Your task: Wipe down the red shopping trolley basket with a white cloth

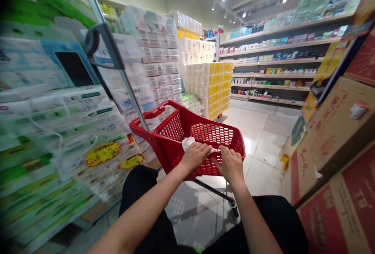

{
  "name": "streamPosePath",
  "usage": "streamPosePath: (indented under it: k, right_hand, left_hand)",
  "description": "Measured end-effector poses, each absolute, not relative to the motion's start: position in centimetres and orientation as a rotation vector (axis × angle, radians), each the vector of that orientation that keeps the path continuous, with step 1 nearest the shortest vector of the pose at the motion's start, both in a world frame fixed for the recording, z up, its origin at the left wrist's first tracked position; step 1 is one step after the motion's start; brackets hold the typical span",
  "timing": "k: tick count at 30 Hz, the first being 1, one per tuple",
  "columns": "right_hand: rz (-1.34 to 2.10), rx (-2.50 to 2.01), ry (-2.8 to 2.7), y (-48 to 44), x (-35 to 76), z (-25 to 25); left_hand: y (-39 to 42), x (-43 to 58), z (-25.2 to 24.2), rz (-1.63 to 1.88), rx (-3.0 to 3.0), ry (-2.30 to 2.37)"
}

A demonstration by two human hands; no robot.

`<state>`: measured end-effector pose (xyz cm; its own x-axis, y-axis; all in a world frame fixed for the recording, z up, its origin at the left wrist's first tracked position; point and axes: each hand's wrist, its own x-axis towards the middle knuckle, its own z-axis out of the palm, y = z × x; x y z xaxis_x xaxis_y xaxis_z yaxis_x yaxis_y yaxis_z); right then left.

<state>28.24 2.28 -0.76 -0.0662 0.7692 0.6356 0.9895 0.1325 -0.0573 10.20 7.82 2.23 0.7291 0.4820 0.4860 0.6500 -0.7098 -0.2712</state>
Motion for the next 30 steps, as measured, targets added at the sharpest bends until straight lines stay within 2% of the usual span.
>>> streamPosePath:
  k: [4,11,16,24,30]
  right_hand:
    - [-0.535,-1.703,-1.876,2.6,28.5,-1.0]
    - [-0.568,-1.747,-1.855,1.7,28.0,-1.1]
    - [-0.608,-1.791,-1.836,1.3,27.1,-1.2]
    - [-0.636,-1.826,-1.818,1.5,26.8,-1.1]
    - [-0.622,-1.809,-1.808,1.2,27.2,-1.3]
  left_hand:
    - [8.9,4.0,3.5,-0.514,-2.423,-0.896]
    - [8.7,-3.8,5.2,-0.691,-2.152,-1.169]
    - [7.8,0.3,4.3,-0.803,-2.106,-1.353]
    - [4.0,13.0,0.3,-0.903,-2.385,-1.139]
    - [5.3,10.7,0.4,-0.717,-2.496,-0.842]
